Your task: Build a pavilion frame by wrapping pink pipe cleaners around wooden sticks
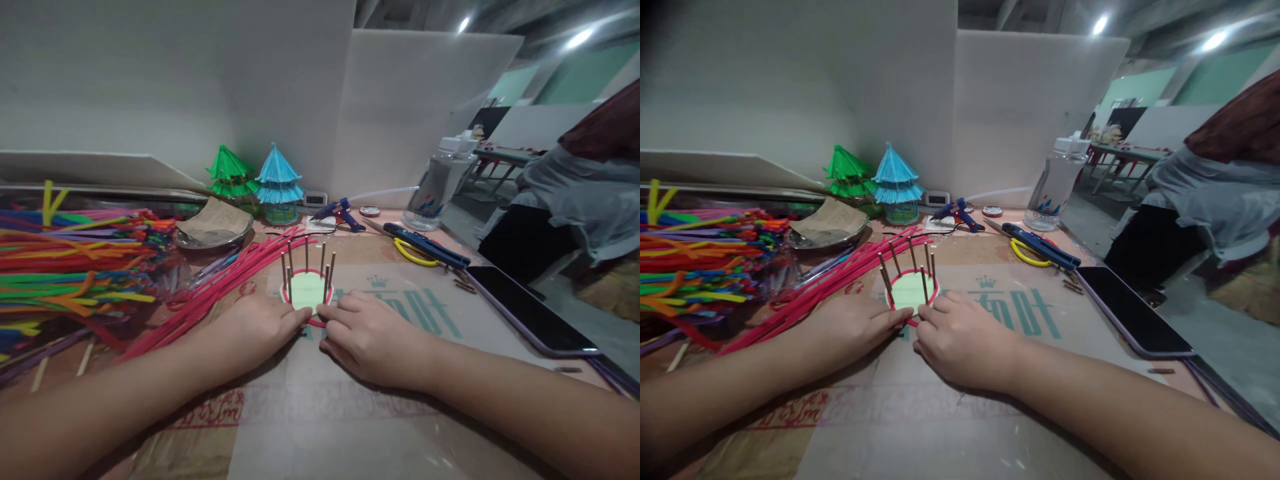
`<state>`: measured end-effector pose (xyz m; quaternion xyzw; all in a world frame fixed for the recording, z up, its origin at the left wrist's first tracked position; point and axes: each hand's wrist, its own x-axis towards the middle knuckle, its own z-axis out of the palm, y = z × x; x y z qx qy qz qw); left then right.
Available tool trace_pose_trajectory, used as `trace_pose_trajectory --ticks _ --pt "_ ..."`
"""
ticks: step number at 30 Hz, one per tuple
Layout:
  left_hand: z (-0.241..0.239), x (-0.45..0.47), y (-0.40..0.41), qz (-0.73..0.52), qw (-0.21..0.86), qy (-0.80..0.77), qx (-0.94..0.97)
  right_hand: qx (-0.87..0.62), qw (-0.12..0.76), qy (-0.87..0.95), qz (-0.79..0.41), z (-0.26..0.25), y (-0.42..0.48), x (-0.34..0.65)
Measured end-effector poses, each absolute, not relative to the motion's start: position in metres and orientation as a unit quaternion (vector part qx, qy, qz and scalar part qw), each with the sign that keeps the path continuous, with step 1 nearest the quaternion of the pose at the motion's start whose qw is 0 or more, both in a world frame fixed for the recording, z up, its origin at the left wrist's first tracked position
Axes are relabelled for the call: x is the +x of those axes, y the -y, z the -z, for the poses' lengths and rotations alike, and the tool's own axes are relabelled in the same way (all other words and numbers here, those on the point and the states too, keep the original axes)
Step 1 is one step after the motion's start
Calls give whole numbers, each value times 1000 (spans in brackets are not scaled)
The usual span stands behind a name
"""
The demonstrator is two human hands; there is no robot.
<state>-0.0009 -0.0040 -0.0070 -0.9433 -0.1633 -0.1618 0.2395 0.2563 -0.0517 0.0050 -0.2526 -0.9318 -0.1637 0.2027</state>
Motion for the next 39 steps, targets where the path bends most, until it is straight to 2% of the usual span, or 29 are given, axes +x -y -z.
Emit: trace_pose_trajectory --ticks 7,11,18,24,39 --pt "10 2 6 124 254 195 -939 -252 204 931 169 -5 51 256" --pt "9 5 5 78 201 247 -945 -252 200 931 172 -7 51 255" --pt "3 8 5 98 108 304 -941 -264 195 924 198 -4 52 250" --pt "-12 18 6 24 41 383 -923 -262 183 923 213 -6 53 247" --pt "-21 25 7 -7 15 430 -903 -258 182 923 219 -6 53 244"
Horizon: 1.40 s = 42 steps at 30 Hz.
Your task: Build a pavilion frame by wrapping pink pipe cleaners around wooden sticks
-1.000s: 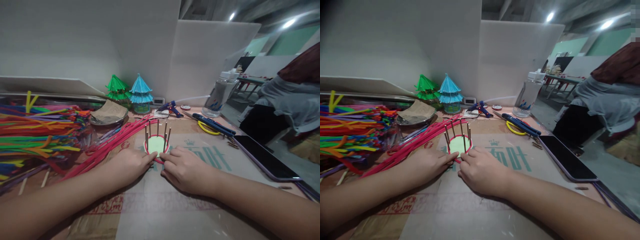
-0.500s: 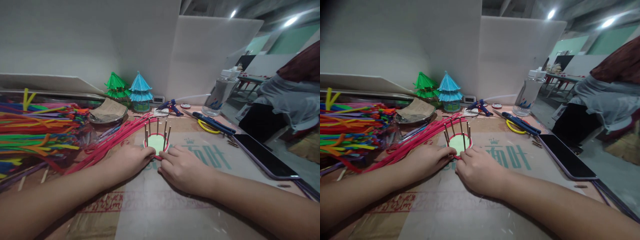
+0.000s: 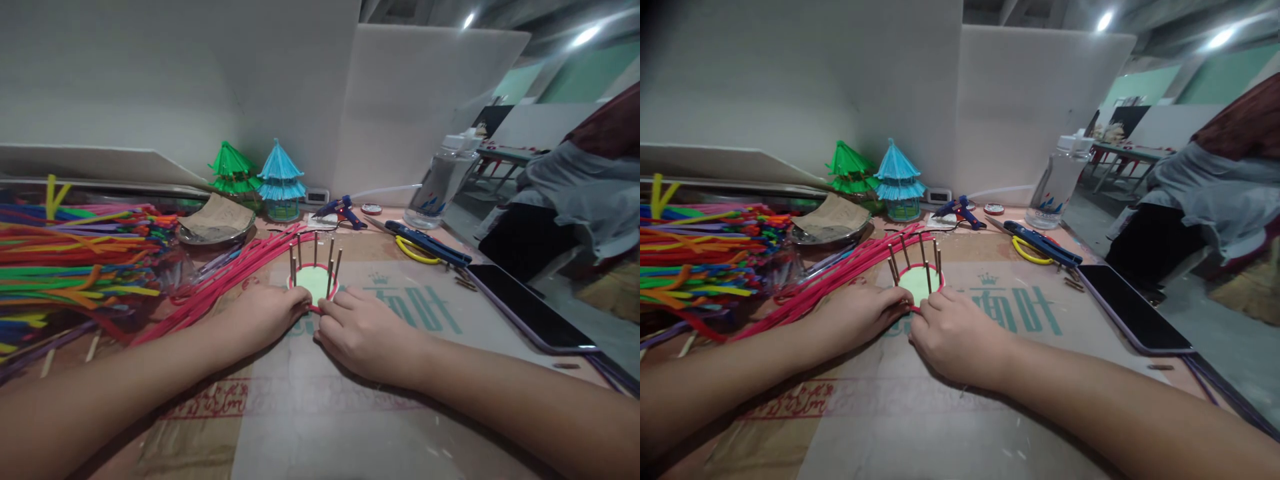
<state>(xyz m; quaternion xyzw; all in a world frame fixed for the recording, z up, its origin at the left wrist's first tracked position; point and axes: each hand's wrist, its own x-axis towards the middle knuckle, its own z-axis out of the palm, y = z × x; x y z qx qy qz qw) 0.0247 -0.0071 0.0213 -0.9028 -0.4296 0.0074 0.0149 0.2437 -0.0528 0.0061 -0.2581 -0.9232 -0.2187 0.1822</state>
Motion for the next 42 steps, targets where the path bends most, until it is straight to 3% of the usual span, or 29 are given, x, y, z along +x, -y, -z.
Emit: trace_pose_trajectory --ticks 11,20,29,38,42 --pt "-11 13 4 47 -12 413 -910 -253 177 927 210 -7 52 248" --pt "7 -6 0 140 73 302 -940 -258 161 934 187 -10 53 258" --pt "8 -4 2 113 132 300 -938 -260 189 942 96 -7 46 250" --pt "-2 3 10 96 78 323 -938 -241 149 948 145 -17 50 250" --pt "-3 8 18 102 53 283 -952 -219 176 952 124 -23 52 262"
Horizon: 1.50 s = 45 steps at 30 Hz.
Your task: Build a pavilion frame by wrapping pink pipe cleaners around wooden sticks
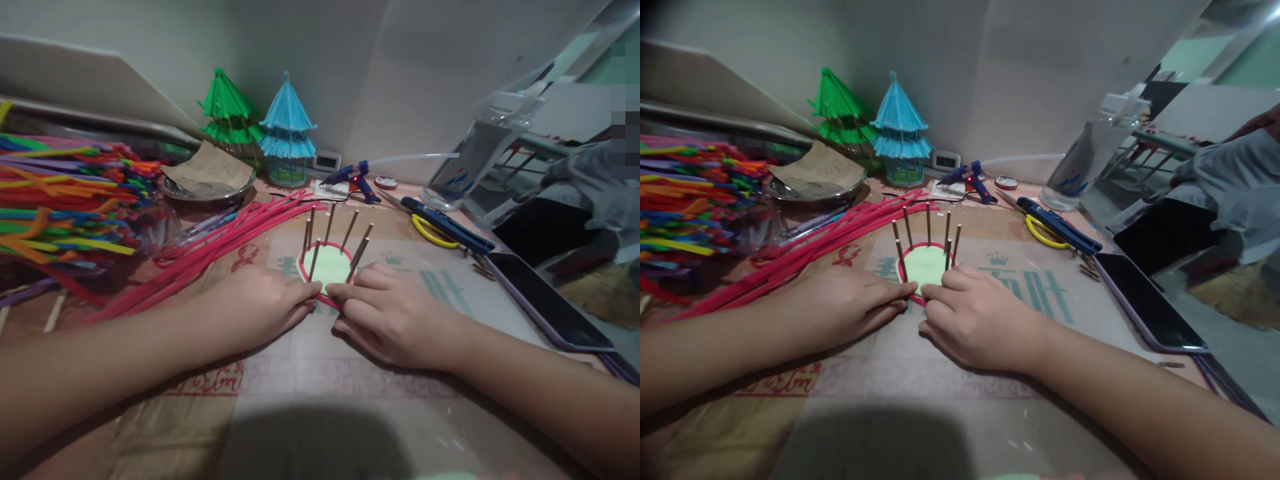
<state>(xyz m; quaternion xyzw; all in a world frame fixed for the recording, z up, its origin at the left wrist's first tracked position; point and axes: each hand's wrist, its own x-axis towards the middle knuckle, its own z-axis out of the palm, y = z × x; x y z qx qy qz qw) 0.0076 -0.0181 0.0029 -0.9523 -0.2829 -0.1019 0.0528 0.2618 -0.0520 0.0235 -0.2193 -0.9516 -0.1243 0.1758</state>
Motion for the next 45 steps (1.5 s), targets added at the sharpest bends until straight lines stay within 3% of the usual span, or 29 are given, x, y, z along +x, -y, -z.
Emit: trace_pose_trajectory --ticks 11,28,35,45 --pt "6 7 20 201 71 216 -953 -181 211 954 112 -21 49 270" --pt "7 8 19 211 93 200 -952 -209 118 965 104 -22 49 260" --pt "7 8 20 218 104 199 -950 -203 211 945 143 -21 53 269" --pt "7 8 19 238 111 190 -946 -201 201 943 171 -21 56 267"
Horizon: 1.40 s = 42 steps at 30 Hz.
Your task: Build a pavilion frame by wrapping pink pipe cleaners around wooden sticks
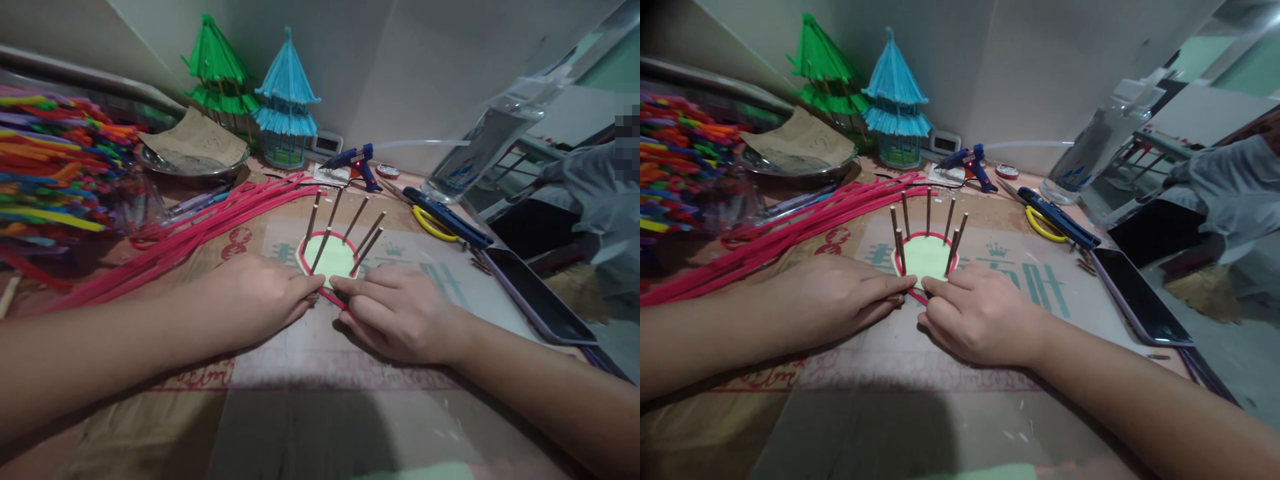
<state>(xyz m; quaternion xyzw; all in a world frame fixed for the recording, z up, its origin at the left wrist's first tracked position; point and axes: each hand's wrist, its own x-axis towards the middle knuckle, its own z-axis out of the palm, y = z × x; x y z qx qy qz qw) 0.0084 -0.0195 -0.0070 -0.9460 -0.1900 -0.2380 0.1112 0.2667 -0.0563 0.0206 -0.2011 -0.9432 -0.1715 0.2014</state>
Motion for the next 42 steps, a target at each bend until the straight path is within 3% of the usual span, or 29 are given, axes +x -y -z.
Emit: trace_pose_trajectory --ticks 9,18,24,29,42 --pt "8 9 19 220 117 201 -947 -205 206 939 181 -23 56 269" --pt "2 6 23 214 169 201 -941 -219 209 951 64 -17 50 268" --pt "3 8 23 215 153 210 -942 -150 225 959 81 -22 53 269" --pt "5 7 21 211 155 204 -943 -209 264 937 95 -18 50 270" --pt "2 10 21 210 158 204 -943 -201 226 945 126 -17 52 270"
